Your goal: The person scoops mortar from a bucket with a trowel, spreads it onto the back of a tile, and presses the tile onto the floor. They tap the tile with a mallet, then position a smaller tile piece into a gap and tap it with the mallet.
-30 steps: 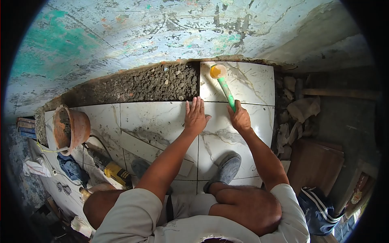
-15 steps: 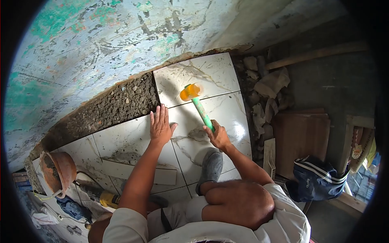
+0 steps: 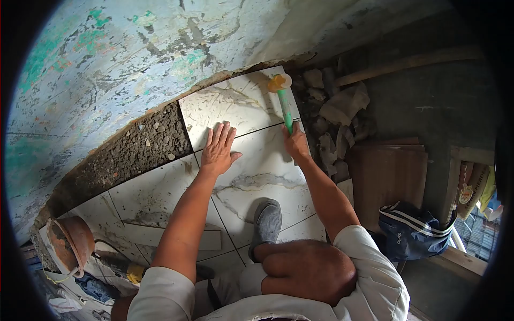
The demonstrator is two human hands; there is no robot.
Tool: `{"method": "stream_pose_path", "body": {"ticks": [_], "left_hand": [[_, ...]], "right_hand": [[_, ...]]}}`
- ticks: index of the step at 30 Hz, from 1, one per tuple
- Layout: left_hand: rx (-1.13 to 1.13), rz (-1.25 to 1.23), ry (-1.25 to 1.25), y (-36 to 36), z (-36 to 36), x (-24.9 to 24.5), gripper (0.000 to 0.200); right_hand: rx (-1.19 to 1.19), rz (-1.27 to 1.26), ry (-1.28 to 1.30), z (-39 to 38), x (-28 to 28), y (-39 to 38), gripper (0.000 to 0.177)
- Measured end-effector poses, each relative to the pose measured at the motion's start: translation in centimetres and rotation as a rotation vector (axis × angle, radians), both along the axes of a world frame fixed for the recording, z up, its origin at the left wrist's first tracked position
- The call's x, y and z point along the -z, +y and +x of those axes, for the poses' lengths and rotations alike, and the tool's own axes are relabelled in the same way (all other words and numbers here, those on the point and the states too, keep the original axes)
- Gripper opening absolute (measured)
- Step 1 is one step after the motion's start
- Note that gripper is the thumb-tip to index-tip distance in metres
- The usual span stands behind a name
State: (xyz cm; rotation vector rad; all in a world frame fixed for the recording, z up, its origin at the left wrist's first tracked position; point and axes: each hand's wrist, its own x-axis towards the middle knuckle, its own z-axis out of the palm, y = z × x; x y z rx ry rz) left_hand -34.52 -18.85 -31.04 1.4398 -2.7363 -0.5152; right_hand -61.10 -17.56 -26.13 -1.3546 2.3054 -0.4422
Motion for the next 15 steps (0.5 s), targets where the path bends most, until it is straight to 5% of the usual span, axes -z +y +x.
{"method": "stream_pose_path", "body": {"ticks": [15], "left_hand": [[0.196, -0.172, 0.147, -5.0, -21.4, 0.7, 0.094]], "right_hand": [[0.299, -0.073, -0.114, -7.8, -2.9, 6.9, 0.048]]}}
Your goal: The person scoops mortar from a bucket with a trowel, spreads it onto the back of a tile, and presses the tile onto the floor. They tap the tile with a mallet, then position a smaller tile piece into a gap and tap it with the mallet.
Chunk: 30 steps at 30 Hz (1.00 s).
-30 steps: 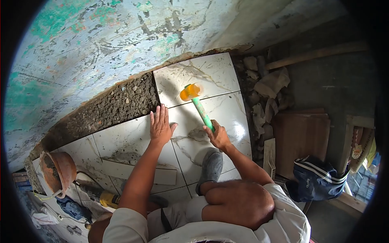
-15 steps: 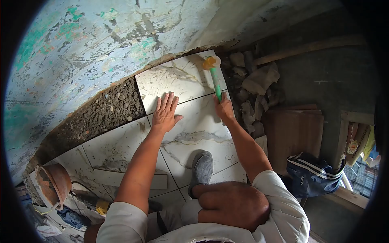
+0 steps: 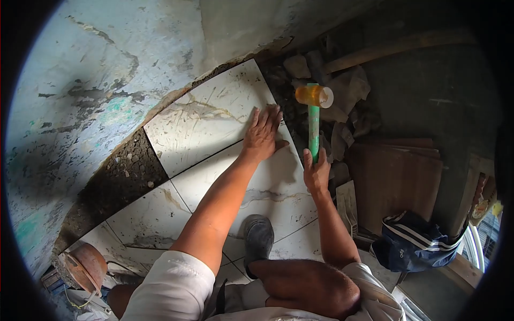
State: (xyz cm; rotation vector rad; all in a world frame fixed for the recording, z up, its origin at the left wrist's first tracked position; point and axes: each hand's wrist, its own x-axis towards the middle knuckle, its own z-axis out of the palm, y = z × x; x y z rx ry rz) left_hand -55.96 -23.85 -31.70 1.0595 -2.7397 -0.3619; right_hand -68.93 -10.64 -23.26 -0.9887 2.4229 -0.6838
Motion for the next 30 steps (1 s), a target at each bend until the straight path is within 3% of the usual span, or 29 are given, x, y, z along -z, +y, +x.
{"method": "stream_pose_path", "body": {"ticks": [7, 9, 11, 15, 19, 27, 30], "left_hand": [[0.023, 0.074, 0.080, -1.4, -0.2, 0.1, 0.093], [-0.217, 0.078, -0.097, -3.8, 1.1, -0.1, 0.092], [-0.339, -0.010, -0.086, -6.6, 4.3, 0.9, 0.092], [-0.315, -0.034, -0.074, -9.7, 8.9, 1.3, 0.093], [-0.258, -0.012, -0.100, -10.1, 10.3, 0.7, 0.105], [-0.262, 0.056, -0.144, -10.1, 10.0, -0.2, 0.119], [-0.269, 0.092, -0.196, -10.4, 9.8, -0.6, 0.122]], "right_hand": [[-0.089, 0.006, -0.010, -0.5, 0.4, -2.8, 0.050], [-0.124, 0.020, -0.008, 0.0, -0.2, -4.0, 0.050], [-0.204, 0.037, 0.009, 0.9, -1.2, -5.1, 0.047], [-0.331, -0.096, 0.031, 2.8, -1.5, -6.9, 0.041], [-0.455, 0.126, 0.093, 3.3, 2.1, -7.3, 0.041], [-0.444, 0.118, 0.092, 2.6, 2.7, -7.2, 0.040], [-0.540, 0.170, 0.129, 2.3, 2.7, -7.9, 0.039]]}}
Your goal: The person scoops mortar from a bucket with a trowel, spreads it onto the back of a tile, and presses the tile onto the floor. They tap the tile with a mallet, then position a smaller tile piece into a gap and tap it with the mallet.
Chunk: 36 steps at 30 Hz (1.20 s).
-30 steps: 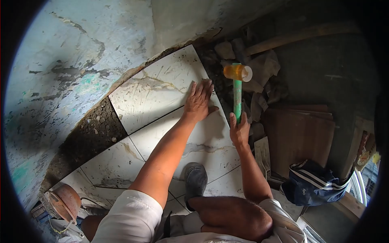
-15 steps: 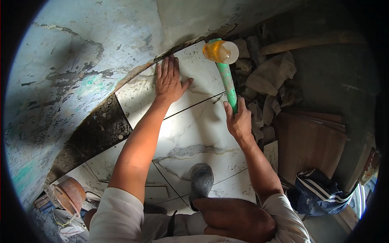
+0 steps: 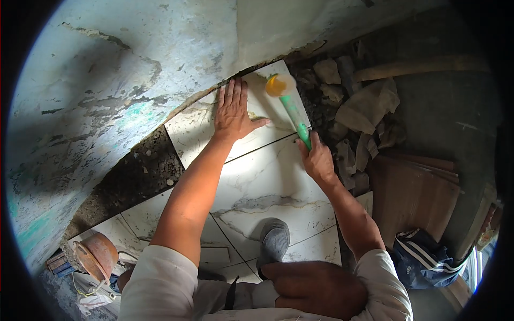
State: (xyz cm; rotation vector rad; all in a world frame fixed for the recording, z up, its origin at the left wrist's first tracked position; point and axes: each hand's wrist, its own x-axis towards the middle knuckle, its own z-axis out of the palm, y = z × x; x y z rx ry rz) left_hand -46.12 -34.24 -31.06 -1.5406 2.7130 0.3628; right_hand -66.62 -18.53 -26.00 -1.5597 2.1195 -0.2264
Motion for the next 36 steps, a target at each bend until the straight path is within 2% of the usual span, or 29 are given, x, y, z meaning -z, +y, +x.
{"method": "stream_pose_path", "body": {"ticks": [10, 11, 12, 14, 15, 16, 18, 19, 22, 23, 26, 32, 36], "left_hand": [[-0.028, 0.031, 0.020, 0.1, 0.1, -0.1, 0.124], [-0.023, 0.006, 0.123, 0.2, 0.3, 0.2, 0.126], [-0.029, -0.005, 0.118, 0.1, 0.4, -0.7, 0.126], [0.020, 0.131, -0.073, -0.1, 0.9, -2.6, 0.128], [0.015, 0.151, -0.058, 0.5, 1.9, -2.5, 0.130], [0.015, 0.158, -0.067, 1.2, 3.1, -2.4, 0.130], [-0.129, 0.179, -0.105, 2.5, 5.4, -2.5, 0.132], [-0.139, 0.229, -0.108, 2.8, 6.2, -2.9, 0.134], [-0.154, 0.240, -0.073, 2.8, 6.7, -3.2, 0.135], [-0.166, 0.233, -0.070, 2.5, 6.7, -3.4, 0.135], [-0.169, 0.246, -0.087, 2.4, 6.5, -3.8, 0.136], [-0.173, 0.259, -0.103, 2.6, 6.5, -4.1, 0.134], [-0.159, 0.244, -0.089, 2.6, 6.6, -4.0, 0.133]], "right_hand": [[-0.099, 0.029, 0.061, 0.2, -0.2, -1.1, 0.036], [-0.096, 0.022, 0.035, 0.5, -0.8, -1.2, 0.036], [-0.103, 0.011, 0.030, 1.1, -1.7, -1.3, 0.036], [-0.015, -0.011, -0.045, 2.6, -3.7, -1.7, 0.037], [-0.019, -0.079, -0.080, 3.1, -4.2, -1.6, 0.037], [-0.017, -0.073, -0.088, 3.5, -4.0, -1.3, 0.037], [-0.070, -0.169, -0.128, 4.0, -3.3, -1.4, 0.035], [-0.109, -0.097, -0.081, 4.2, -2.2, -1.6, 0.033], [-0.170, 0.013, -0.005, 4.8, -2.2, -2.8, 0.032], [-0.166, -0.042, -0.047, 5.1, -2.6, -2.8, 0.032], [-0.170, 0.046, 0.040, 5.1, -0.6, -2.4, 0.032], [-0.137, -0.091, -0.013, 6.0, -0.6, -2.0, 0.033], [-0.161, 0.007, 0.009, 6.2, 0.0, -1.3, 0.036]]}}
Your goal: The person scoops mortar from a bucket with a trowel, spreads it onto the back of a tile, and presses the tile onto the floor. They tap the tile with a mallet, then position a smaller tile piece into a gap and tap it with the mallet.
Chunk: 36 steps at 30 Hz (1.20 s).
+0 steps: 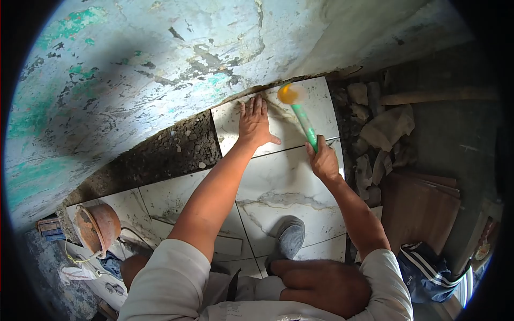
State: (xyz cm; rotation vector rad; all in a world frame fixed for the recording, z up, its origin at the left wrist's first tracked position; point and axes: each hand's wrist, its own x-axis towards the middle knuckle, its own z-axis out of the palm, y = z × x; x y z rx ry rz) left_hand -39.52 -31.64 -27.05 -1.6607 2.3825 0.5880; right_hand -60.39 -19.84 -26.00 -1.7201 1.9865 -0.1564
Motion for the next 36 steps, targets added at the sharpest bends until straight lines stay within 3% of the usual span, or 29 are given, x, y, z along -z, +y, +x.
{"method": "stream_pose_path", "body": {"ticks": [14, 21, 23, 26, 27, 30, 36], "left_hand": [[0.003, 0.008, -0.047, 0.1, -0.1, -0.4, 0.134], [0.174, -0.014, -0.096, 0.9, 3.3, -0.5, 0.132], [0.179, -0.021, -0.100, 1.9, 4.8, -0.3, 0.131], [0.172, -0.012, -0.133, 3.7, 6.4, -0.9, 0.128], [0.147, -0.022, -0.094, 4.5, 6.9, -0.8, 0.127], [0.100, -0.027, -0.052, 4.8, 7.6, -0.2, 0.122], [0.072, -0.044, -0.007, 4.8, 8.1, -0.2, 0.114]], "right_hand": [[0.069, -0.012, -0.009, -2.5, 1.1, 2.5, 0.038], [0.054, -0.062, -0.083, 0.7, -2.3, 3.8, 0.037], [-0.030, 0.070, -0.012, 0.5, -0.8, 4.1, 0.036], [-0.115, 0.089, 0.016, 1.2, -2.7, 3.3, 0.036], [-0.140, -0.024, 0.035, 1.6, -3.4, 3.4, 0.036], [-0.024, -0.047, -0.074, 3.4, -5.0, 2.8, 0.036], [-0.072, 0.018, -0.010, 3.0, -0.4, 1.6, 0.035]]}}
